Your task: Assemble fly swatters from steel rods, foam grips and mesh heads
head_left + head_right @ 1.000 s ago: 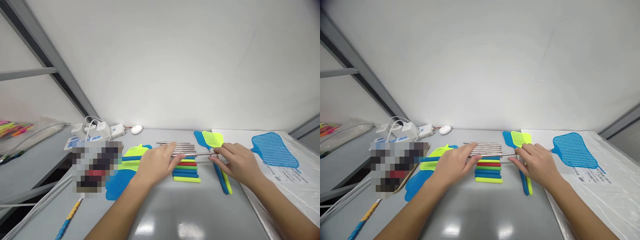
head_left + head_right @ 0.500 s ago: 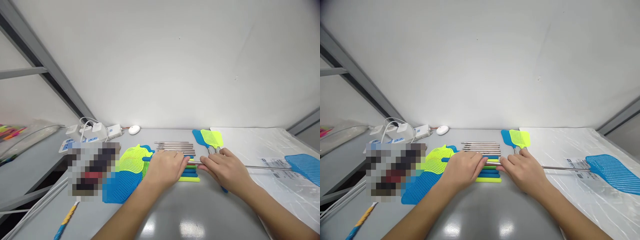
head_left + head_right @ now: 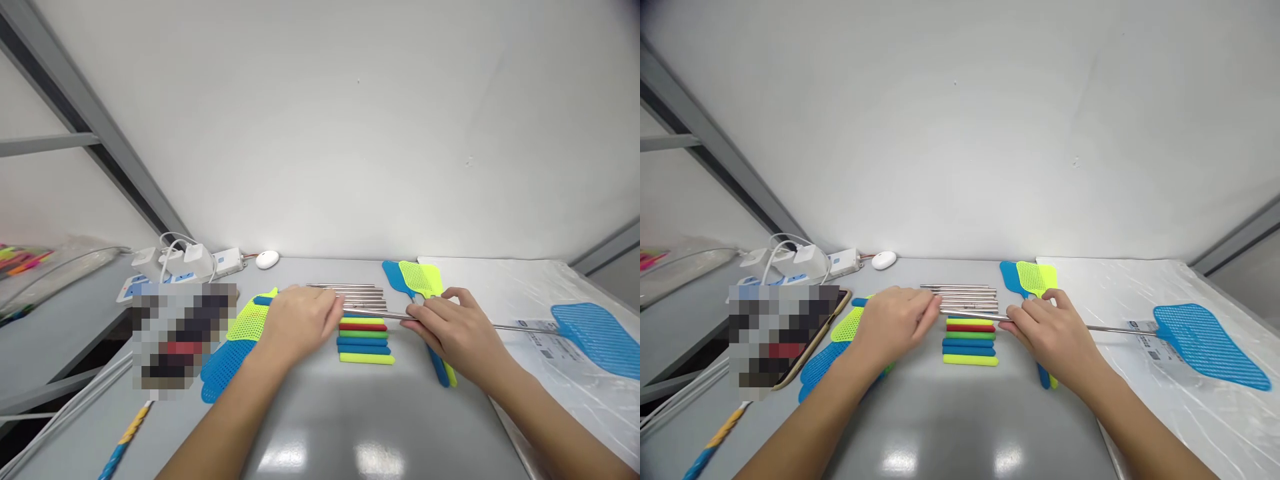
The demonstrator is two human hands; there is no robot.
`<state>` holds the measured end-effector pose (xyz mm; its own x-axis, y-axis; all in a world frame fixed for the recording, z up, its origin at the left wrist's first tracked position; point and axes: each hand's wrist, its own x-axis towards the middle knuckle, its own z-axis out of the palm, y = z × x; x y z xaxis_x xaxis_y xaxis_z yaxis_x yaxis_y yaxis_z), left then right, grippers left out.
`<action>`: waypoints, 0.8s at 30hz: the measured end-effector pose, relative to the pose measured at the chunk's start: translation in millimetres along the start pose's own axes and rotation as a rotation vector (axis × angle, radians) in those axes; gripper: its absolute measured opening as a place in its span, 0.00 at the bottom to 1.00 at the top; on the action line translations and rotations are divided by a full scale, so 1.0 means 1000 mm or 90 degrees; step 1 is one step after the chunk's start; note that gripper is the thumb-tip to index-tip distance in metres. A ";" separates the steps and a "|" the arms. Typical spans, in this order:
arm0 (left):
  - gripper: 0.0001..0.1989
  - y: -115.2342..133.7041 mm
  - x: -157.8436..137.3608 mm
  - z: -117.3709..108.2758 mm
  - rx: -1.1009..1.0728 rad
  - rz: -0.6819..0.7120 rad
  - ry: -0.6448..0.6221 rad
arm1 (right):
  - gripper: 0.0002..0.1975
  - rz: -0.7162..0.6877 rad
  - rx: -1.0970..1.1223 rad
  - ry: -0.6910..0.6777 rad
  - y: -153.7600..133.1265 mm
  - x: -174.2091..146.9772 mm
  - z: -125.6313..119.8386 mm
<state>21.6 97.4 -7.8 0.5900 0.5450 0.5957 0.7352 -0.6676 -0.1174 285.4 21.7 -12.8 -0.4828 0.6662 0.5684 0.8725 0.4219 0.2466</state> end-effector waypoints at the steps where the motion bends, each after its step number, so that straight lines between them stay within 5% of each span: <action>1: 0.18 -0.005 0.000 -0.002 0.016 -0.027 0.002 | 0.10 0.009 -0.002 0.004 0.002 -0.001 -0.001; 6: 0.18 -0.010 0.004 -0.007 0.026 -0.063 -0.009 | 0.09 0.029 0.010 0.010 0.005 -0.004 0.003; 16: 0.15 0.056 0.002 0.006 -0.094 0.068 -0.024 | 0.08 -0.005 0.016 0.003 -0.026 0.001 0.012; 24: 0.20 0.023 0.004 -0.001 0.004 -0.069 -0.084 | 0.09 -0.003 0.036 -0.015 -0.024 0.005 0.006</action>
<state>40.7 83.4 -7.3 0.5449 0.6759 0.4963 0.7992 -0.5977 -0.0634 261.6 18.5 -21.2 -0.4889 0.6785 0.5483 0.8650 0.4584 0.2041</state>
